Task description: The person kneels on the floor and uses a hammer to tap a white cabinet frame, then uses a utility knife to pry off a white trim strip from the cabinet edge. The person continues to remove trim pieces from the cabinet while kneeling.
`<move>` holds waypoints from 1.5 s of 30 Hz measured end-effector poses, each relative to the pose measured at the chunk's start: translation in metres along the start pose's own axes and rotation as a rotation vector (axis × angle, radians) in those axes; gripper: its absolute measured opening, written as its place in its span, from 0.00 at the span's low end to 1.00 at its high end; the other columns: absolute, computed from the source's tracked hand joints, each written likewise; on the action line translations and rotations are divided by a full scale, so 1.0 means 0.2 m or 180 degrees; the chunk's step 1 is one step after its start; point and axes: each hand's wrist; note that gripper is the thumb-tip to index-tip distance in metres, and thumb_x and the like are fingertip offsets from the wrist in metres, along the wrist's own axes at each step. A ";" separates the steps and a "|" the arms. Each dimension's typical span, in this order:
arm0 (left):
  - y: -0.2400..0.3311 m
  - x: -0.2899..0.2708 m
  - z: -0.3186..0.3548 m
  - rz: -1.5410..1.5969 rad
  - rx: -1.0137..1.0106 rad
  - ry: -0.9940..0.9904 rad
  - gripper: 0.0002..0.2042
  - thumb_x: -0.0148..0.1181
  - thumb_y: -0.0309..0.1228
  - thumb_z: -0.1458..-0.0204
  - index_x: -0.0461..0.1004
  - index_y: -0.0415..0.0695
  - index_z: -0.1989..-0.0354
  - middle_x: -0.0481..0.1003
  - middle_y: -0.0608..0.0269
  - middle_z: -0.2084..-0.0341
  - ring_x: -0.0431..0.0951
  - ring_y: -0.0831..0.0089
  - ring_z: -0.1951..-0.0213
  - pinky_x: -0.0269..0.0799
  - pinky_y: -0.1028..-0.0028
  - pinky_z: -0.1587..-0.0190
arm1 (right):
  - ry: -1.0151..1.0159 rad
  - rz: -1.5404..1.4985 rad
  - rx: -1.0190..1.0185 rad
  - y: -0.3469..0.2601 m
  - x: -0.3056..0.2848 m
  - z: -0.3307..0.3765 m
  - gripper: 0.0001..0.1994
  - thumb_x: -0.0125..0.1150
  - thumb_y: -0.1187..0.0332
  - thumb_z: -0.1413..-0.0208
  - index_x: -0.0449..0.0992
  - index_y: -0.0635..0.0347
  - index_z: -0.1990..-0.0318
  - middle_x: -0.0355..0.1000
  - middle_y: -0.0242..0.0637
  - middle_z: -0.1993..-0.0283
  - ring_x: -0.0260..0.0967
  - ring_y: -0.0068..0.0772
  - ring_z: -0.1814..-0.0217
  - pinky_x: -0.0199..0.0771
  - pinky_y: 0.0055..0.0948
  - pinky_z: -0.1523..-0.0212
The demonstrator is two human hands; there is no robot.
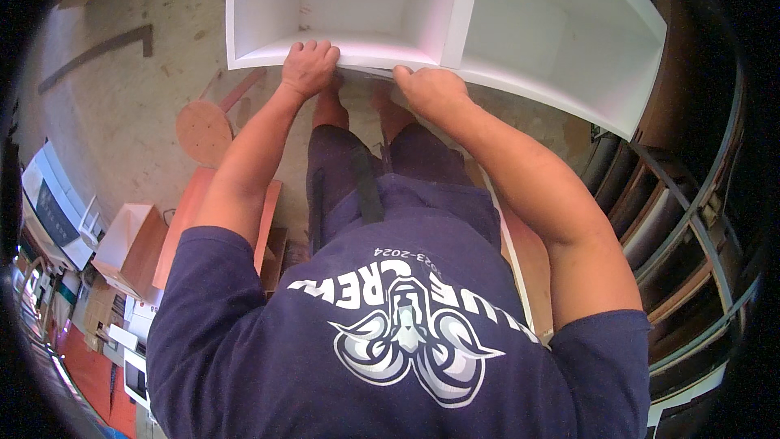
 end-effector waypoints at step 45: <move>0.29 0.06 -0.19 0.0332 0.0143 0.0036 0.03 0.56 0.34 0.53 0.70 0.54 0.71 0.71 0.70 0.74 0.76 0.67 0.69 0.66 0.63 0.68 | -0.0126 0.0236 0.0284 0.29 0.13 0.16 0.08 0.47 0.71 0.40 0.64 0.58 0.54 0.77 0.47 0.66 0.78 0.53 0.62 0.77 0.50 0.67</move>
Point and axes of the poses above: each hand's wrist, its own z-axis away from the middle knuckle, its own x-axis out of the palm, y = z × x
